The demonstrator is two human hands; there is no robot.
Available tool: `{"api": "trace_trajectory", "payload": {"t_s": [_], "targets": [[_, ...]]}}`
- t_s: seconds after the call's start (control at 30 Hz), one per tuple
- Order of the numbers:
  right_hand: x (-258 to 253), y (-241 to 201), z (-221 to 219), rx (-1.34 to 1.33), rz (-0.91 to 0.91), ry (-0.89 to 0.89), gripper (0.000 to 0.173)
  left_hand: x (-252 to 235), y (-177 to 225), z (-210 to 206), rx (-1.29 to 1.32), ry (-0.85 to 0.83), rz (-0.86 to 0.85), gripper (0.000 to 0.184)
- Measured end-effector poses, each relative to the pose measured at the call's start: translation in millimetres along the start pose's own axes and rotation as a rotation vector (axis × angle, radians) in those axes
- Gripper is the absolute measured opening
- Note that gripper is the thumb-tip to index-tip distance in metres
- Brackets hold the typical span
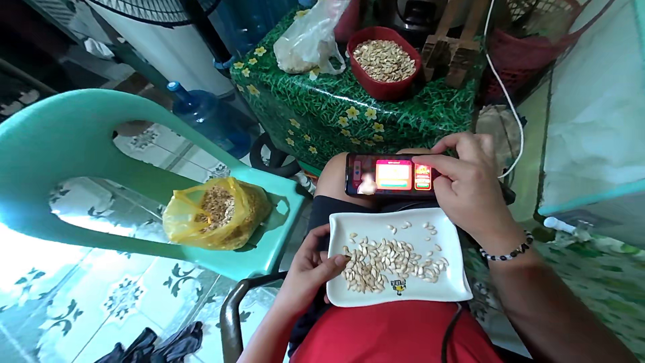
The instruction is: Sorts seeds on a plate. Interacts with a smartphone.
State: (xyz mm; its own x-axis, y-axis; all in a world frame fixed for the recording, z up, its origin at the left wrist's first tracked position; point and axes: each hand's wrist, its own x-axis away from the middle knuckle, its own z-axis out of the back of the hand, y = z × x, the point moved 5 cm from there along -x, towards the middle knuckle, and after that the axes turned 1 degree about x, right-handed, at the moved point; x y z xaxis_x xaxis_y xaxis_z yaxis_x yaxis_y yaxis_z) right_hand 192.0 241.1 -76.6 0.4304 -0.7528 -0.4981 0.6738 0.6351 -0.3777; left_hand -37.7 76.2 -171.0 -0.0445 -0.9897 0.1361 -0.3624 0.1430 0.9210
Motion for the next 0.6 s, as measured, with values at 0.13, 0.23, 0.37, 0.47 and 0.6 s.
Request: {"api": "trace_trajectory", "payload": {"t_s": [0.13, 0.23, 0.37, 0.47, 0.6], "targets": [[8, -5, 19, -0.132, 0.045, -0.058, 0.038, 0, 0, 0, -0.004, 0.002, 0.005, 0.056], [22, -9, 26, -0.23, 0.125, -0.23, 0.028, 0, 0, 0, -0.009, 0.006, -0.002, 0.056], [55, -9, 21, -0.201, 0.243, -0.533, 0.024, 0, -1, 1, -0.017, 0.01, 0.004, 0.056], [72, -10, 21, -0.192, 0.269, -0.642, 0.027, 1, -1, 2, -0.013, 0.02, 0.016, 0.055], [80, -8, 21, -0.179, 0.295, -0.628, 0.031, 1, -1, 2, -0.024, 0.012, 0.017, 0.054]]}}
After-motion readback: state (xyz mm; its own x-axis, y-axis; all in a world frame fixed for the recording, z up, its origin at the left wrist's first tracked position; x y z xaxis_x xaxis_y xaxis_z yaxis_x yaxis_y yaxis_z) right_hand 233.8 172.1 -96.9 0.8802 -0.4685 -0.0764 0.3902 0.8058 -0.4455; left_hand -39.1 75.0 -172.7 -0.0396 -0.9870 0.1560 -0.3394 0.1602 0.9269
